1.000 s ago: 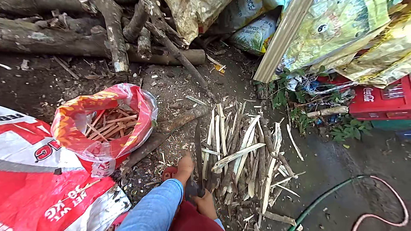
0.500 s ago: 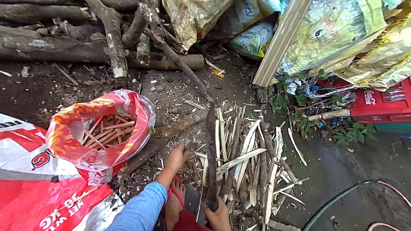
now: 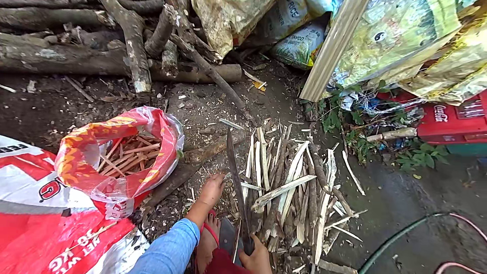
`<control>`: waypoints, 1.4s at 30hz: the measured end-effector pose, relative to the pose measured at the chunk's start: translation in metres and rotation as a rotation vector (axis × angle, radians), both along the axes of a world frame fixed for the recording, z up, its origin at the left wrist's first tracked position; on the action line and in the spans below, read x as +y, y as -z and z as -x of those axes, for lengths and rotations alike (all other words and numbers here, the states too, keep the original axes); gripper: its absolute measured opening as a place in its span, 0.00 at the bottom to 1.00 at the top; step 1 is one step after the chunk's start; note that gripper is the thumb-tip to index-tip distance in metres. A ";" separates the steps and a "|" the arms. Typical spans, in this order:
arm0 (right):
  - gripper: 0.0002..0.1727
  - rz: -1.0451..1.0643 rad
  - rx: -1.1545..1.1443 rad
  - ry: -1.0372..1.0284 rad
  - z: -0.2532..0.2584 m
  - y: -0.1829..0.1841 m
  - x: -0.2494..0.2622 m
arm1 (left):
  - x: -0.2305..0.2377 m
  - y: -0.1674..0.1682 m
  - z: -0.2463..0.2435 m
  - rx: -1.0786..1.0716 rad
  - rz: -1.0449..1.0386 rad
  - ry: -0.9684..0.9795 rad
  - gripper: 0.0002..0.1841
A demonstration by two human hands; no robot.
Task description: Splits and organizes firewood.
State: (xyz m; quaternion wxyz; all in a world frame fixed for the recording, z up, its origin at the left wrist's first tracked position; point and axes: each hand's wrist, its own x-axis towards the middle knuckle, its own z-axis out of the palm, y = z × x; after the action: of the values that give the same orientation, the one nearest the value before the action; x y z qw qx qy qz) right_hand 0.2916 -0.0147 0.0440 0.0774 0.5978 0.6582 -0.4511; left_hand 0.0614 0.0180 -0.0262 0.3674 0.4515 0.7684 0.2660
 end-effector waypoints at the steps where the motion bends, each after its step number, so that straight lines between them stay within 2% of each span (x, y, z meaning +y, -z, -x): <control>1: 0.25 -0.004 0.001 0.000 0.000 -0.002 0.000 | 0.001 -0.004 0.000 0.007 -0.001 -0.002 0.19; 5: 0.26 -0.056 0.015 -0.023 -0.001 -0.007 0.000 | 0.003 -0.015 -0.005 0.070 -0.181 -0.068 0.17; 9: 0.27 0.037 -0.075 -0.068 -0.001 0.000 0.001 | 0.007 0.003 -0.001 -0.002 -0.041 0.014 0.19; 11: 0.28 0.018 -0.070 -0.056 0.000 -0.004 0.003 | 0.015 -0.006 0.005 -0.006 0.009 0.064 0.20; 15: 0.27 -0.046 -0.034 -0.038 -0.003 -0.010 -0.004 | 0.011 -0.019 0.002 0.062 -0.131 0.037 0.17; 17: 0.26 -0.006 -0.084 -0.050 -0.004 -0.001 -0.006 | 0.007 -0.007 0.000 0.023 -0.062 0.047 0.18; 19: 0.27 0.041 -0.109 -0.046 -0.002 0.005 -0.001 | 0.003 0.007 0.009 -0.058 0.054 0.059 0.25; 22: 0.26 -0.036 -0.007 -0.008 -0.007 -0.001 0.004 | -0.008 0.003 0.026 -0.204 0.043 -0.119 0.51; 24: 0.26 -0.137 0.100 0.021 -0.011 -0.009 -0.003 | -0.018 -0.005 0.042 -0.251 0.033 -0.234 0.55; 27: 0.24 -0.214 0.151 0.058 -0.010 0.002 -0.009 | -0.023 -0.011 0.061 -0.231 0.064 -0.302 0.48; 31: 0.26 0.040 -0.005 0.067 0.000 0.036 0.012 | -0.023 -0.017 0.066 -0.183 0.174 -0.312 0.37; 34: 0.24 0.001 0.105 0.101 -0.002 0.034 0.022 | -0.029 -0.020 0.063 -0.155 0.153 -0.286 0.30; 37: 0.24 -0.129 0.221 0.126 -0.002 0.017 0.010 | -0.036 -0.023 0.068 -0.148 0.149 -0.251 0.27; 39: 0.25 -0.200 0.222 0.128 -0.001 0.022 -0.001 | -0.040 -0.022 0.071 -0.145 0.180 -0.259 0.26; 42: 0.26 -0.038 0.059 0.106 0.003 0.050 0.002 | -0.040 -0.020 0.070 -0.145 0.215 -0.253 0.25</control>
State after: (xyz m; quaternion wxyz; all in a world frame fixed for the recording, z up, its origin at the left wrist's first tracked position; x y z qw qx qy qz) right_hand 0.2886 -0.0126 -0.0058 0.0228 0.6195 0.6360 -0.4596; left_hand -0.0083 -0.0220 -0.0066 0.4317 0.2888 0.8145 0.2584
